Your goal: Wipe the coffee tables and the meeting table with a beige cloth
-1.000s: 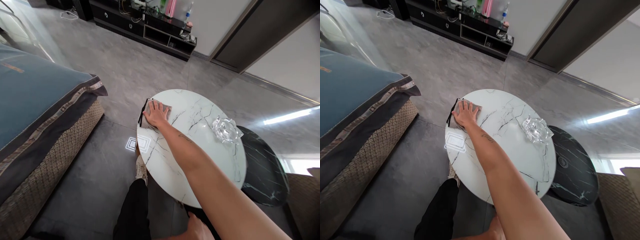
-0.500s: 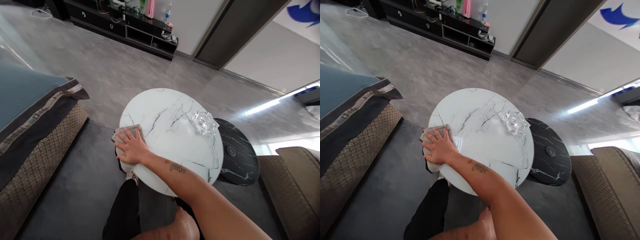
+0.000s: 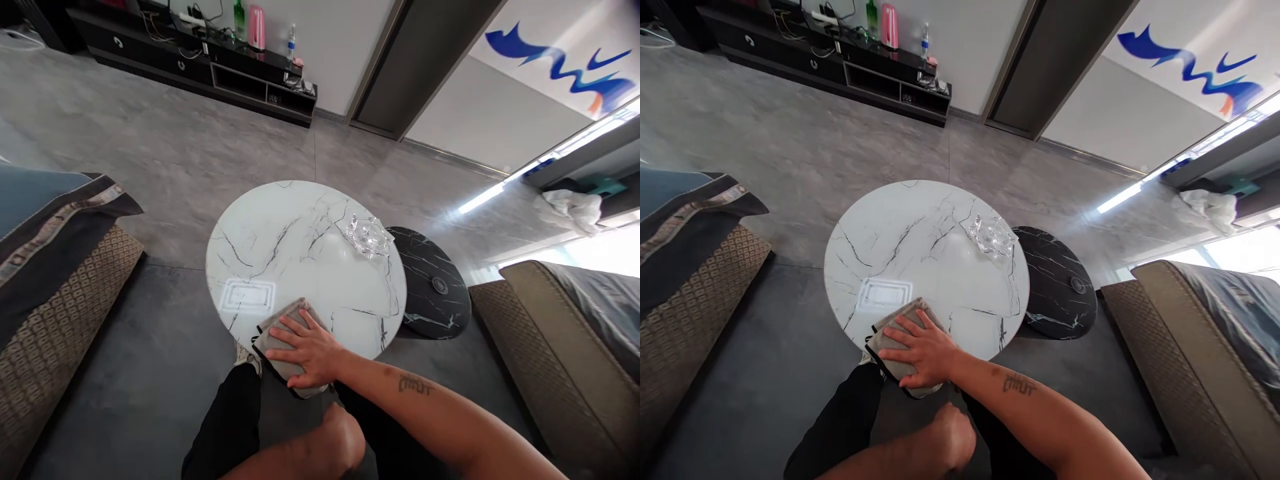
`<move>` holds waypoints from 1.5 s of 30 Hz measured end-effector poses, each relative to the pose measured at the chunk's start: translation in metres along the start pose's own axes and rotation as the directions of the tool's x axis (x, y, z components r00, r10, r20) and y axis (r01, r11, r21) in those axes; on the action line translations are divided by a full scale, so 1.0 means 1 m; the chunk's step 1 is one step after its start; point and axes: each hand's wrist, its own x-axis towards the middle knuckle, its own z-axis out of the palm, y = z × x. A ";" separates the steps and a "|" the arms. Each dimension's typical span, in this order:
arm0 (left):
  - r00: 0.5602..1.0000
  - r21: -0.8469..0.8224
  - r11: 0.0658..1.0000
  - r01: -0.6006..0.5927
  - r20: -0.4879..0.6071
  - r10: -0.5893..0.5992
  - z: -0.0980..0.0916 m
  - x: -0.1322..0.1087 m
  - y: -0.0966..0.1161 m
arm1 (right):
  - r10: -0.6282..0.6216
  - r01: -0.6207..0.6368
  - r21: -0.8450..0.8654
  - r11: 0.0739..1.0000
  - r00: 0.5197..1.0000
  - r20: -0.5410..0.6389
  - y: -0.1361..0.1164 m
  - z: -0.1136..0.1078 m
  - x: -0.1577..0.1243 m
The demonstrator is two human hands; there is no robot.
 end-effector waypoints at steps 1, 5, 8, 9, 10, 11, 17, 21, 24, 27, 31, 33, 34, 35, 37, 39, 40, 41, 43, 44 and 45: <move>0.996 0.067 0.997 0.028 0.088 -0.034 -0.004 -0.004 0.000 | 0.009 -0.009 -0.005 1.000 1.000 -0.017 0.004 0.004 -0.015; 0.978 0.140 0.989 0.051 0.193 -0.078 -0.019 -0.022 0.004 | 0.083 -0.085 -0.032 0.996 0.995 -0.048 0.026 0.014 -0.073; 0.984 0.113 0.992 0.051 0.161 -0.069 -0.023 -0.030 0.005 | 0.204 -0.205 -0.035 0.978 0.978 -0.032 0.047 0.008 -0.115; 0.988 0.111 0.993 0.046 0.143 -0.062 -0.024 -0.032 0.005 | 0.258 -0.259 -0.039 0.965 0.966 -0.029 0.056 0.005 -0.127; 0.991 0.113 0.993 0.046 0.124 -0.060 -0.024 -0.034 0.005 | 0.316 -0.317 -0.046 0.947 0.948 -0.030 0.066 0.000 -0.140; 0.992 0.115 0.992 0.047 0.112 -0.060 -0.024 -0.036 0.005 | 0.378 -0.379 -0.058 0.923 0.925 -0.038 0.077 -0.005 -0.151; 0.993 0.094 0.994 0.060 0.091 -0.068 -0.021 -0.038 0.006 | 0.694 -0.721 -0.141 0.679 0.692 -0.199 0.149 -0.036 -0.190; 0.992 0.086 0.995 0.045 0.115 -0.055 -0.020 -0.036 0.006 | 0.789 -0.837 -0.132 0.531 0.545 -0.283 0.192 -0.049 -0.192; 0.989 0.074 0.995 0.064 0.125 -0.073 -0.020 -0.035 0.006 | 0.832 -0.894 -0.125 0.431 0.447 -0.328 0.217 -0.055 -0.190; 0.988 0.089 0.994 0.057 0.139 -0.069 -0.019 -0.035 0.006 | 0.851 -0.921 -0.097 0.378 0.387 -0.354 0.234 -0.059 -0.189; 0.990 0.102 0.994 0.032 0.132 -0.045 -0.021 -0.041 0.006 | 0.856 -0.933 -0.041 0.358 0.345 -0.385 0.240 -0.059 -0.187; 0.991 0.113 0.993 0.029 0.124 -0.043 -0.023 -0.044 0.008 | 0.857 -0.944 -0.016 0.330 0.307 -0.414 0.236 -0.056 -0.186; 0.992 0.115 0.993 0.031 0.122 -0.045 -0.024 -0.046 0.008 | 0.860 -0.951 -0.004 0.308 0.280 -0.426 0.232 -0.054 -0.184; 0.992 0.112 0.993 0.036 0.116 -0.049 -0.025 -0.047 0.008 | 0.866 -0.960 0.004 0.281 0.251 -0.433 0.228 -0.050 -0.183; 0.994 0.087 0.995 0.040 0.094 -0.049 -0.025 -0.048 0.009 | 0.878 -0.973 0.014 0.230 0.201 -0.434 0.217 -0.043 -0.181; 0.998 0.043 0.998 0.039 0.054 -0.042 -0.022 -0.047 0.008 | 0.885 -0.979 0.017 0.204 0.177 -0.431 0.203 -0.034 -0.178; 0.999 0.022 0.999 0.040 0.028 -0.040 -0.021 -0.046 0.008 | 0.886 -0.979 0.020 0.202 0.174 -0.431 0.196 -0.030 -0.176; 0.999 0.007 0.999 0.039 0.003 -0.039 -0.019 -0.046 0.008 | 0.885 -0.979 0.025 0.203 0.173 -0.432 0.187 -0.025 -0.174; 1.000 -0.004 1.000 0.024 -0.018 -0.024 -0.015 -0.044 0.008 | 0.889 -0.976 0.037 0.215 0.181 -0.420 0.170 -0.018 -0.166; 1.000 -0.002 1.000 0.013 -0.019 -0.013 -0.014 -0.044 0.008 | 0.894 -0.974 0.040 0.222 0.186 -0.408 0.161 -0.015 -0.160; 1.000 0.005 1.000 0.001 -0.010 -0.001 -0.013 -0.043 0.008 | 0.898 -0.973 0.040 0.228 0.194 -0.395 0.152 -0.014 -0.152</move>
